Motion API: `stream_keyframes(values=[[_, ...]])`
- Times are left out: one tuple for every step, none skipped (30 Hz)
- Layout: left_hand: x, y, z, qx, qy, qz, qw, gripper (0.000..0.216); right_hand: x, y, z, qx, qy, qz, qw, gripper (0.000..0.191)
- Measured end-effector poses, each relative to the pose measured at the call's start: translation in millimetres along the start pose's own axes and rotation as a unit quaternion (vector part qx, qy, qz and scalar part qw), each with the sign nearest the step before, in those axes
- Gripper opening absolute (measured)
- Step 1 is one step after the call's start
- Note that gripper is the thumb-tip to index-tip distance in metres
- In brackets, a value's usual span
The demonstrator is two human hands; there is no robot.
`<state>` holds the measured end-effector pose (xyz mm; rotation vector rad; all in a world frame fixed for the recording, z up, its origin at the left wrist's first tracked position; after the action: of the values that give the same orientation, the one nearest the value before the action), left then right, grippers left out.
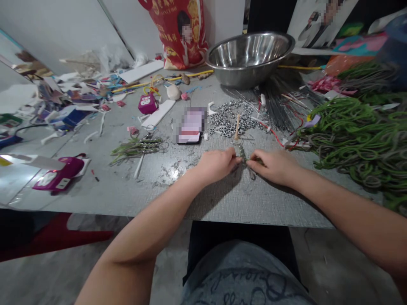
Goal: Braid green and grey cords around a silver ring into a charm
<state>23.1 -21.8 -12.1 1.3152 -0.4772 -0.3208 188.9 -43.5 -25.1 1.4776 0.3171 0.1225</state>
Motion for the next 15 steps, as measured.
stream_keyframes(values=[[-0.1, -1.1, -0.8, 0.0, 0.011, -0.006, 1.0, 0.038, 1.6, -1.4, -0.8, 0.014, -0.003, -0.005, 1.0, 0.033], [-0.2, -2.3, -1.6, -0.001, 0.014, -0.011, 1.0, 0.037, 3.1, -2.7, -1.6, 0.025, -0.002, -0.009, 1.0, 0.032], [-0.4, -3.6, -2.4, 0.0, 0.014, -0.014, 1.0, 0.035, 4.4, -3.9, -2.3, 0.032, -0.002, -0.012, 0.999, 0.031], [-0.8, -5.0, -3.0, 0.0, 0.012, -0.016, 1.0, 0.034, 5.2, -4.9, -3.0, 0.037, 0.0, -0.013, 0.999, 0.03], [-1.1, -6.2, -3.4, 0.002, 0.009, -0.019, 1.0, 0.033, 5.6, -5.6, -3.4, 0.04, 0.002, -0.013, 0.999, 0.029], [-1.5, -7.1, -3.5, 0.005, 0.006, -0.022, 1.0, 0.032, 5.6, -6.0, -3.8, 0.042, 0.004, -0.011, 0.999, 0.028], [-1.8, -7.6, -3.5, 0.005, 0.001, -0.025, 1.0, 0.031, 5.3, -6.0, -3.9, 0.043, 0.005, -0.009, 0.999, 0.028], [-2.0, -7.7, -3.2, 0.003, -0.003, -0.026, 1.0, 0.031, 4.8, -5.6, -3.9, 0.044, 0.006, -0.006, 0.999, 0.028], [-2.0, -7.4, -2.9, 0.001, -0.006, -0.027, 1.0, 0.03, 4.2, -5.1, -3.8, 0.044, 0.007, -0.002, 0.999, 0.028], [-1.8, -6.6, -2.5, -0.003, -0.008, -0.027, 1.0, 0.03, 3.5, -4.4, -3.5, 0.043, 0.007, 0.002, 0.999, 0.028], [-1.6, -5.6, -2.1, -0.008, -0.009, -0.027, 1.0, 0.029, 3.0, -3.6, -3.3, 0.04, 0.006, 0.007, 0.999, 0.028], [-1.3, -4.6, -1.8, -0.015, -0.01, -0.027, 0.999, 0.029, 2.5, -3.0, -2.9, 0.036, 0.005, 0.012, 0.999, 0.028], [-0.9, -3.6, -1.5, -0.02, -0.012, -0.028, 0.999, 0.028, 2.1, -2.4, -2.6, 0.032, 0.005, 0.018, 0.999, 0.028], [-0.7, -2.8, -1.3, -0.023, -0.013, -0.028, 0.999, 0.028, 1.8, -2.0, -2.2, 0.028, 0.005, 0.023, 0.999, 0.028], [-0.6, -2.3, -1.2, -0.024, -0.014, -0.029, 0.999, 0.028, 1.5, -1.7, -1.9, 0.023, 0.007, 0.027, 0.999, 0.028]])
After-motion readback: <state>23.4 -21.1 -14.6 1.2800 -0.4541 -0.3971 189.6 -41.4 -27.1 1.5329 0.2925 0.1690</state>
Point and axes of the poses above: each hand's wrist, its own z-axis away from the middle knuckle, its own y-axis out of the back of the hand, x = y × z, the point moved 2 cm from there along -z, towards the middle knuckle, and after that the axes turned 2 degrees about z, right-handed, at the moved point
